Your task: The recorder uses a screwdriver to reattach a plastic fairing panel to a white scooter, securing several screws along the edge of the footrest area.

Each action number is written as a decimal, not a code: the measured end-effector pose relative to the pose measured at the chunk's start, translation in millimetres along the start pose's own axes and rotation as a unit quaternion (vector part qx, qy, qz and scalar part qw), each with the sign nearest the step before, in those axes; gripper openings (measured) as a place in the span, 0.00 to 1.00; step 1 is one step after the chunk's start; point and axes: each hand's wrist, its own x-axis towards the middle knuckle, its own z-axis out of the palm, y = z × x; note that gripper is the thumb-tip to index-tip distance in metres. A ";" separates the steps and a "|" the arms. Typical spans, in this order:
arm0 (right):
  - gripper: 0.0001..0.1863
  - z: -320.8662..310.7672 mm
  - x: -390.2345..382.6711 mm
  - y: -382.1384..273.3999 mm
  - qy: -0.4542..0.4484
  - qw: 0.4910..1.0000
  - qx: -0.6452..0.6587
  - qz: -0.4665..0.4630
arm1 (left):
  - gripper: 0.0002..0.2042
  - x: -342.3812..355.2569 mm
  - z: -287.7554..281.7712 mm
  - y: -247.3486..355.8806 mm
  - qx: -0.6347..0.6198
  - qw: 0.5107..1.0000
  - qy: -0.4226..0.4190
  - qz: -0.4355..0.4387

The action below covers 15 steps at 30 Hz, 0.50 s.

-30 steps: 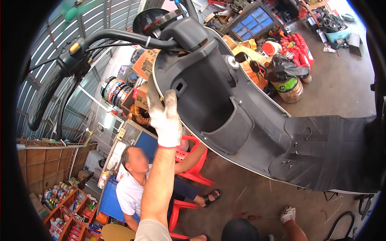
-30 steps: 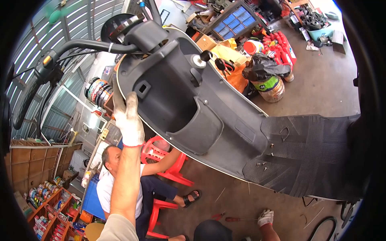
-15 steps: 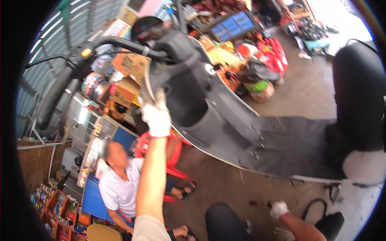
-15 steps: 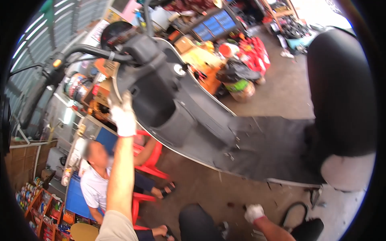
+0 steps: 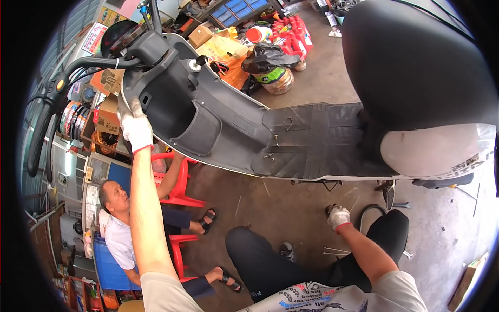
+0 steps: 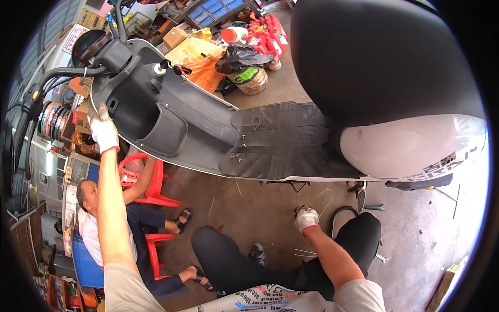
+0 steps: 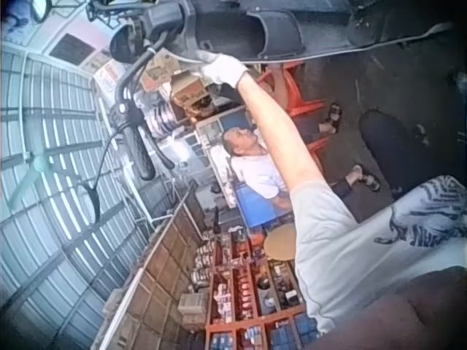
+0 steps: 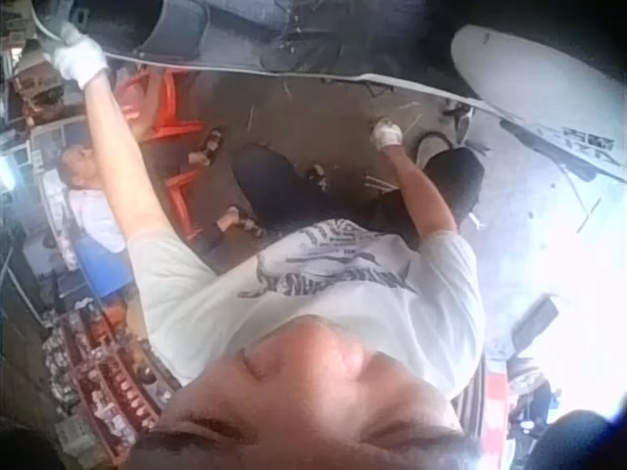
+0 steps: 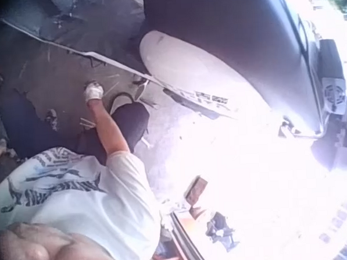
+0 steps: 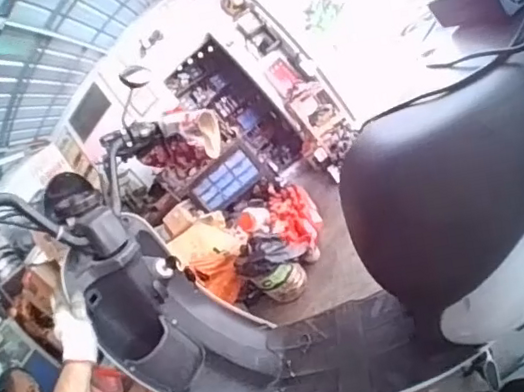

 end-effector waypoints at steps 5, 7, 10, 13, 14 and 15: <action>0.13 -35.3 -17.1 -28.3 0.006 0.994 -0.024 -0.109 | 0.31 4.6 -13.4 -16.6 0.058 0.997 -0.043 0.008; 0.12 -72.4 -46.6 -56.7 0.152 0.958 0.141 -0.196 | 0.32 8.6 -18.4 -21.1 0.055 0.997 -0.060 0.001; 0.11 -116.3 -83.9 -82.9 0.179 0.920 0.286 -0.200 | 0.32 9.0 -23.5 -18.1 0.046 0.995 -0.082 -0.011; 0.13 -97.4 -93.0 -69.1 0.121 0.924 0.340 -0.129 | 0.33 3.2 -20.1 6.2 0.053 0.986 -0.122 -0.099; 0.14 -90.6 -92.9 -66.2 0.050 0.910 0.403 -0.077 | 0.33 3.4 -19.8 3.9 0.035 0.991 -0.111 -0.061; 0.15 -86.5 -91.3 -67.6 -0.024 0.886 0.463 -0.024 | 0.33 4.1 -20.5 -0.1 0.019 0.994 -0.101 -0.022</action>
